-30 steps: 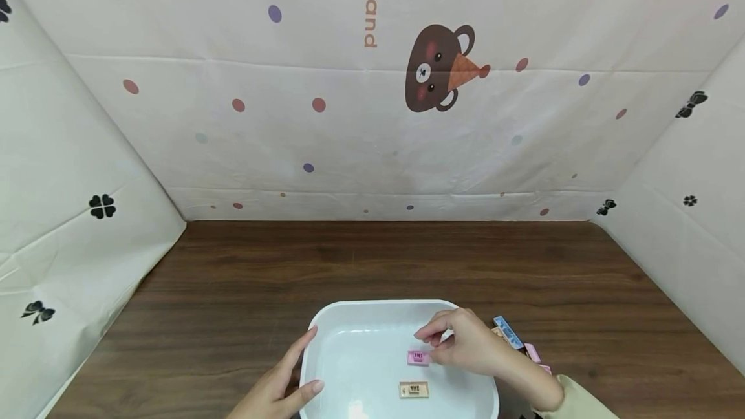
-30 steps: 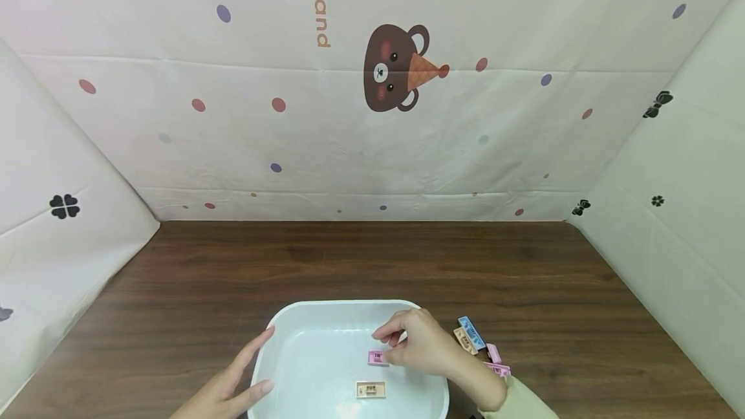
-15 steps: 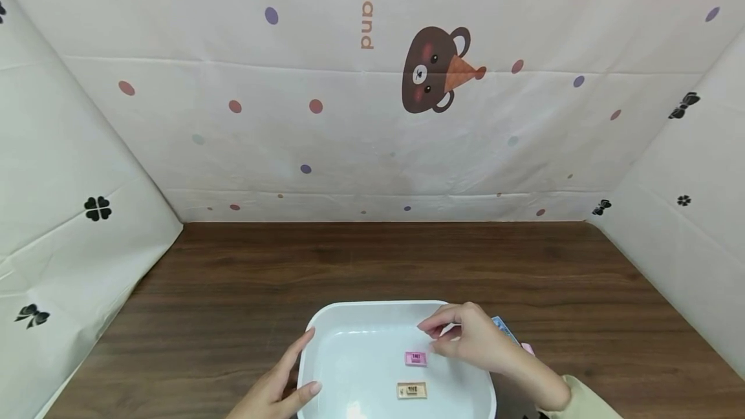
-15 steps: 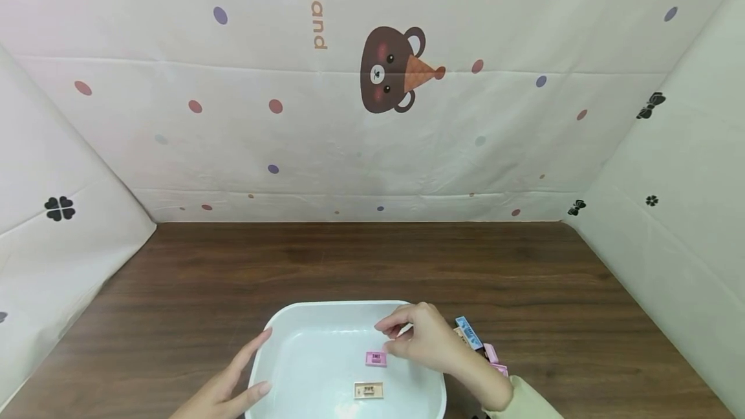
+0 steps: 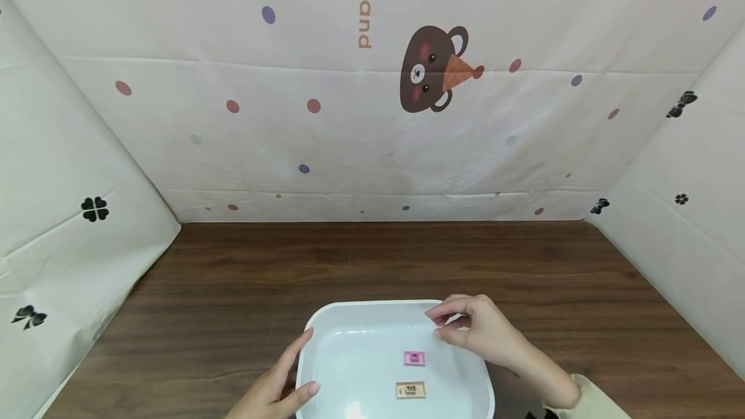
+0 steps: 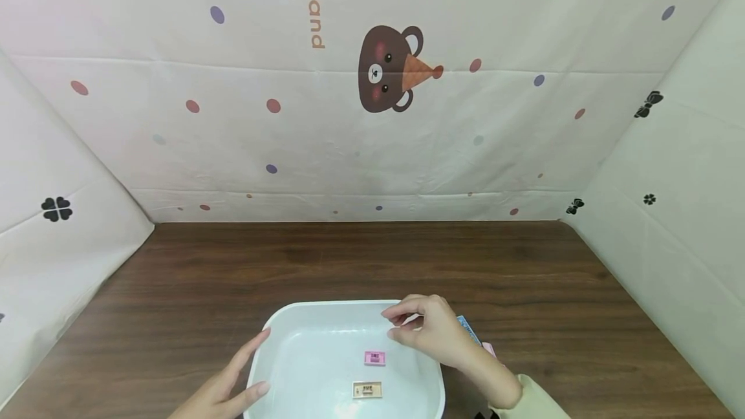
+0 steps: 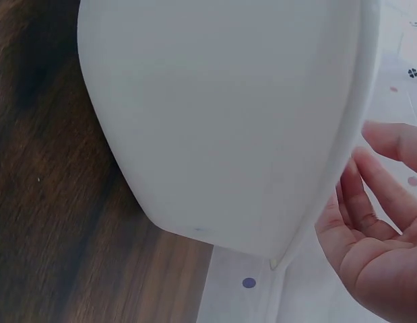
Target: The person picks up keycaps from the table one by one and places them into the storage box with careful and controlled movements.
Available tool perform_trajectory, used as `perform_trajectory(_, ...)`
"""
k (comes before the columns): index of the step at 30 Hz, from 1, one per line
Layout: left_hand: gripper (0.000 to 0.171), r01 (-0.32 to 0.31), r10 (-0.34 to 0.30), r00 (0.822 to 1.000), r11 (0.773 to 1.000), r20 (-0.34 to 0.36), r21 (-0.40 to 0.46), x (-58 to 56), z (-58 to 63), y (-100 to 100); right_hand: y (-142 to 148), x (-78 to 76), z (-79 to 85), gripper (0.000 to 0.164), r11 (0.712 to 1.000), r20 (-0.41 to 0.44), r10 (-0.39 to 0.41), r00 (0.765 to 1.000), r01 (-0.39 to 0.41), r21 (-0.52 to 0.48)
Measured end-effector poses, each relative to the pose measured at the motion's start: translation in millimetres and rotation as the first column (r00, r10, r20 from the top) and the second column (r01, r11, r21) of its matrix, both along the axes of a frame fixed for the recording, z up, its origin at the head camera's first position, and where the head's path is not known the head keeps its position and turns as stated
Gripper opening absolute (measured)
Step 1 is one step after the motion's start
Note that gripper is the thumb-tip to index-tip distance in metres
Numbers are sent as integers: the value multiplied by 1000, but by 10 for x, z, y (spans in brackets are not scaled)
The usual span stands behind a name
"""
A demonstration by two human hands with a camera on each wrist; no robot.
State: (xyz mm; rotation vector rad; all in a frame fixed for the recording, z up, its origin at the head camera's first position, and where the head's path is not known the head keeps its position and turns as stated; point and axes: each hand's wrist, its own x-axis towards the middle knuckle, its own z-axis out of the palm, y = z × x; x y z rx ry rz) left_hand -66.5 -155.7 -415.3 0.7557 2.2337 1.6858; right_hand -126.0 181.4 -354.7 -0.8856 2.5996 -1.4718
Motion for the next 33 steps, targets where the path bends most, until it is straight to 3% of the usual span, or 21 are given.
perform_trajectory(10, 67, -13, 15, 998, 1000, 65, -23, 13, 19, -7, 35, -9, -2, 20, 999, 12, -27, 1000, 27, -31)
perform_trajectory(21, 66, -5, 6, 999, 1000, 49, -13, 10, 27, 1, 181, -23, 6, 20, 995, -10, -93, 996, 93, -39)
perform_trajectory(27, 65, 3, -3, 1000, 1000, -1, 5, 0, 18, 6, 312, -36, 5, 21, 985, 7, -169, 986, 169, -20)
perform_trajectory(33, 66, -10, 10, 1000, 1000, 25, -11, 8, 31, 6, 450, -40, 9, 25, 963, 90, -268, 959, 269, 3)
